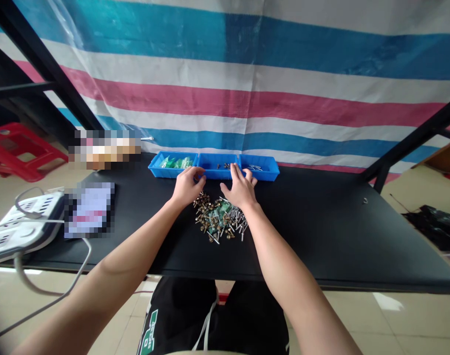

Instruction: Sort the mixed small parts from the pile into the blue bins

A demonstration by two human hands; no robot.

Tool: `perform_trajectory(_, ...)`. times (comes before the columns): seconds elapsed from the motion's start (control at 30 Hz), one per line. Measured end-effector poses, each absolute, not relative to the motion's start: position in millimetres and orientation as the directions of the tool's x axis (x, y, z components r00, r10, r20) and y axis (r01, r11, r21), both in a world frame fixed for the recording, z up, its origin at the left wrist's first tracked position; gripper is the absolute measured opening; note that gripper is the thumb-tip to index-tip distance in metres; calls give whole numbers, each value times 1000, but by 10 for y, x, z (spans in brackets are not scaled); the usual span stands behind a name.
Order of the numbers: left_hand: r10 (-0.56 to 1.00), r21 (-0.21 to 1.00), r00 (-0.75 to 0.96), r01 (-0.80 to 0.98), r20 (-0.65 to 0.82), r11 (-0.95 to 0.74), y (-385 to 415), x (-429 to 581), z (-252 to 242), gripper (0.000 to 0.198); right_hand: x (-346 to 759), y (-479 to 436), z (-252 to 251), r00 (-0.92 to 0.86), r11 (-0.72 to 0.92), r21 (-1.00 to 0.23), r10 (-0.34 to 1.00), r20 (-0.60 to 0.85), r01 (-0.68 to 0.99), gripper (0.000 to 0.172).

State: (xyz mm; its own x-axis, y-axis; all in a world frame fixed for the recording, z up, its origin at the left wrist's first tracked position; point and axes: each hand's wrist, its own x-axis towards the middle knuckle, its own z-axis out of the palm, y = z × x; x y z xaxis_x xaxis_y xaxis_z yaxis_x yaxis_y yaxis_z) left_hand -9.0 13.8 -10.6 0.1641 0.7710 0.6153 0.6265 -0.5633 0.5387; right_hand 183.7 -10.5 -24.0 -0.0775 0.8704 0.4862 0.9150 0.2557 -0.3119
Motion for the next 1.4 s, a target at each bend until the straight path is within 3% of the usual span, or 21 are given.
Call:
perform_trajectory(0.23, 806, 530, 197, 663, 559, -529, 150, -94, -129, 19, 1822, -124, -224, -86, 211, -243, 893, 441, 947, 72)
perform_trajectory(0.37, 818, 529, 213, 670, 535, -521, 147, -97, -132, 21, 1813, -134, -211, -70, 228, -263, 863, 500, 937, 70)
perform_trajectory(0.53, 817, 526, 221, 670, 533, -524, 141, -91, -127, 20, 1812, -143, -152, -164, 439, -312, 761, 628, 842, 42)
perform_trajectory(0.67, 813, 522, 228, 667, 536, -532, 137, -86, -120, 20, 1790, -160, -139, -331, 553, -341, 781, 529, 760, 29)
perform_trajectory(0.87, 815, 523, 232, 667, 532, -531, 133, -86, -110, 20, 1756, -156, -191, -444, 538, -372, 840, 311, 757, 25)
perform_trajectory(1.4, 819, 522, 250, 666, 516, -533, 120, -85, -101, 20, 1756, -235, -91, -537, 624, -407, 782, 317, 667, 10)
